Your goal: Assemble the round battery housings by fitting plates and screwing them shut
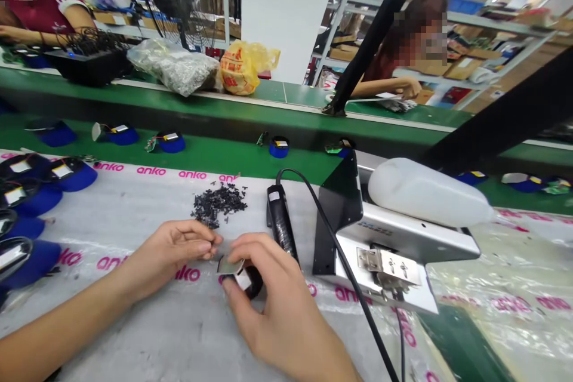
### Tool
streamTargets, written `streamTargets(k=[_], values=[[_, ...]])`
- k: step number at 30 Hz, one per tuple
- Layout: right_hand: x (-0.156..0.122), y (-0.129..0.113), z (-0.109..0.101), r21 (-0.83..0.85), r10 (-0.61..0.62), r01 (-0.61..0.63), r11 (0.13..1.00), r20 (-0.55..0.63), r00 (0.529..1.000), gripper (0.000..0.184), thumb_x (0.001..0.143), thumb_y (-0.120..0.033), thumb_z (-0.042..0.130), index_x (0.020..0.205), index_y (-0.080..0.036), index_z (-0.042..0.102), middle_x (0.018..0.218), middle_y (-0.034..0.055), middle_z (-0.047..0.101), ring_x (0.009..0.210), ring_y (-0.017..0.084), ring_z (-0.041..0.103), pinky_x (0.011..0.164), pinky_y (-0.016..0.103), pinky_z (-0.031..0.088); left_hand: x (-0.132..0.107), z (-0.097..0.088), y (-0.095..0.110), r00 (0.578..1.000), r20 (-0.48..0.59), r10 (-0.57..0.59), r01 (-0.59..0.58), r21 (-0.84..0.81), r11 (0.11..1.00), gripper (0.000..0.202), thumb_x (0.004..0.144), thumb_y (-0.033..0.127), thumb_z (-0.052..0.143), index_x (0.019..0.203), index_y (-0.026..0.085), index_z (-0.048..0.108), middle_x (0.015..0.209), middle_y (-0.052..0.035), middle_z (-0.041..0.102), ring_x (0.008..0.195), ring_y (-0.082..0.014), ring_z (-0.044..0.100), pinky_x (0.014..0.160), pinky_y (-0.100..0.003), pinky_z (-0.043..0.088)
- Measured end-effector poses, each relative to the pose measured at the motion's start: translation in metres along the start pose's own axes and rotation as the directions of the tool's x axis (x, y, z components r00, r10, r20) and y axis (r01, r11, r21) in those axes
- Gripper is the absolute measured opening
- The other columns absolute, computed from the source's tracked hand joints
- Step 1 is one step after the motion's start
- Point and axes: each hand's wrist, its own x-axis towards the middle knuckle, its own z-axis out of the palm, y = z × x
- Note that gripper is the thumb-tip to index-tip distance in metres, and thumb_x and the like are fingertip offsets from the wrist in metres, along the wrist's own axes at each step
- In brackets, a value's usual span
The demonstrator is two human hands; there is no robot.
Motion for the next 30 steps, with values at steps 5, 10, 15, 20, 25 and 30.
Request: streamTargets(k=[5, 10, 15, 20, 25, 30], values=[[-0.005, 0.003, 0.001, -0.045, 0.104, -0.103, 0.994, 0.019, 0.994, 0.013, 0.087, -0.021, 0.068, 0.096, -0.026, 0.06, 0.123, 0.0003, 0.059, 0.077, 0.009, 0.063, 0.082, 0.025, 0.055, -0.002, 0.003, -0.001, 0.998, 0.043, -0.049, 0.054, -0.131, 0.99, 0.018, 0.069, 0.032, 0.085, 0.079, 0.022, 0.074, 0.088, 0.0004, 0.08, 0.071, -0.01, 0.071, 0.071, -0.021, 0.056], [-0.004, 0.006, -0.002, -0.027, 0.148, -0.147, 0.989, 0.048, 0.988, 0.021, 0.087, -0.024, 0.069, 0.105, -0.031, 0.065, 0.119, -0.0008, 0.063, 0.089, 0.012, 0.067, 0.06, 0.018, 0.053, -0.005, 0.002, -0.002, 0.995, 0.1, -0.007, 0.007, -0.001, 1.0, 0.014, 0.075, 0.02, 0.081, 0.088, 0.025, 0.081, 0.084, 0.0012, 0.078, 0.072, -0.0103, 0.068, 0.069, -0.019, 0.053], [-0.003, 0.006, -0.005, -0.049, 0.052, -0.052, 0.997, 0.007, 0.999, 0.027, 0.086, -0.021, 0.072, 0.111, -0.03, 0.065, 0.119, -0.0001, 0.063, 0.103, 0.013, 0.067, 0.084, 0.02, 0.057, -0.008, 0.003, 0.002, 0.989, 0.147, 0.031, -0.052, 0.137, 0.989, 0.015, 0.082, 0.017, 0.074, 0.089, 0.028, 0.082, 0.09, 0.0017, 0.077, 0.085, -0.0149, 0.069, 0.079, -0.023, 0.052], [-0.002, 0.002, -0.007, -0.039, 0.063, -0.062, 0.997, 0.04, 0.997, 0.031, 0.082, -0.018, 0.077, 0.11, -0.028, 0.067, 0.113, 0.0007, 0.063, 0.097, 0.014, 0.068, 0.082, 0.022, 0.057, -0.01, 0.004, 0.005, 0.965, 0.234, 0.117, -0.181, 0.272, 0.945, 0.013, 0.087, 0.016, 0.069, 0.089, 0.024, 0.078, 0.091, -0.0005, 0.074, 0.085, -0.0165, 0.066, 0.078, -0.027, 0.05], [-0.001, 0.002, -0.014, 0.069, 0.196, -0.206, 0.976, 0.128, 0.972, 0.025, 0.084, -0.018, 0.075, 0.106, -0.028, 0.069, 0.111, -0.0001, 0.062, 0.081, 0.01, 0.065, 0.067, 0.019, 0.055, -0.013, 0.005, 0.006, 0.953, 0.285, 0.106, -0.179, 0.244, 0.953, 0.008, 0.082, 0.014, 0.072, 0.084, 0.02, 0.076, 0.085, -0.0004, 0.069, 0.08, -0.0161, 0.063, 0.074, -0.027, 0.048], [-0.001, 0.006, -0.005, 0.073, 0.178, -0.173, 0.982, -0.067, 0.982, 0.024, 0.083, -0.018, 0.073, 0.105, -0.028, 0.069, 0.11, 0.0007, 0.062, 0.077, 0.01, 0.06, 0.067, 0.02, 0.053, -0.013, 0.007, 0.005, 0.966, 0.252, 0.065, -0.105, 0.15, 0.983, 0.01, 0.078, 0.009, 0.077, 0.081, 0.019, 0.079, 0.08, 0.0001, 0.073, 0.077, -0.0133, 0.065, 0.072, -0.022, 0.05]])
